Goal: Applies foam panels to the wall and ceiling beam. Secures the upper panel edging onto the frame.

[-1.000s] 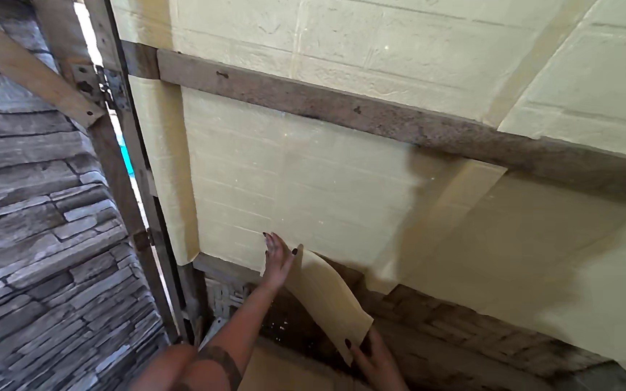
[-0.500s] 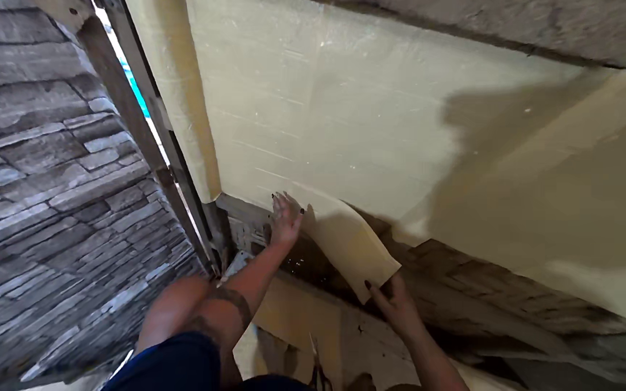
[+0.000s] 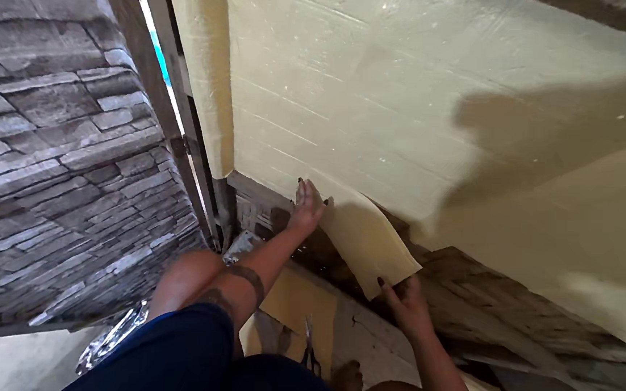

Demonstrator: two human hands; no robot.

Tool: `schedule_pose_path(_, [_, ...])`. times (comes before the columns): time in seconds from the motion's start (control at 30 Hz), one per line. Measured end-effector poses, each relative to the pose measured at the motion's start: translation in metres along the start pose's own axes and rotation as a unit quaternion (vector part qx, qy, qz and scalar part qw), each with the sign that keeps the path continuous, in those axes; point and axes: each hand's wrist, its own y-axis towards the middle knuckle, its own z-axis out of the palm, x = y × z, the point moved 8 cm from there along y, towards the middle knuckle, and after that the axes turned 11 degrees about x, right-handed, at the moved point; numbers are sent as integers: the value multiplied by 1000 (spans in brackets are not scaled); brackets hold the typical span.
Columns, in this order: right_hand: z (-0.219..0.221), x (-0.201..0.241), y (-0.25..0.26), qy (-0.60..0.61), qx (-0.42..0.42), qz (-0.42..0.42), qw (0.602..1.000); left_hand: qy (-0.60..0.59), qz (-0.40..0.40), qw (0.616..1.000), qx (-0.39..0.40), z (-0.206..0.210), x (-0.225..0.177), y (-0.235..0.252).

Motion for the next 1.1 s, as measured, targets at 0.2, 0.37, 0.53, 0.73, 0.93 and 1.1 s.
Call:
schedule_pose_path(0.2, [0, 0, -1, -7, 0, -14, 1000, -7, -13, 1000, 17, 6, 2, 5])
schedule_pose_path(0.37, [-6, 1, -3, -24, -12, -10, 1000, 4, -22, 1000, 10, 6, 0, 5])
schedule_pose_path(0.53, [-8, 6, -3, -84, -17, -33, 996, 12, -26, 1000, 13, 3, -4, 3])
schedule_pose_path(0.73, [-6, 8, -3, -118, -24, -33, 992, -3, -18, 1000, -11, 10, 7, -7])
schedule_pose_path(0.93, [-7, 20, -7, -167, -37, -32, 985, 63, -185, 980, 27, 7, 36, -12])
schedule_pose_path(1.1, [-8, 18, -7, -162, -42, -53, 984, 111, -180, 972, 99, 24, 45, -11])
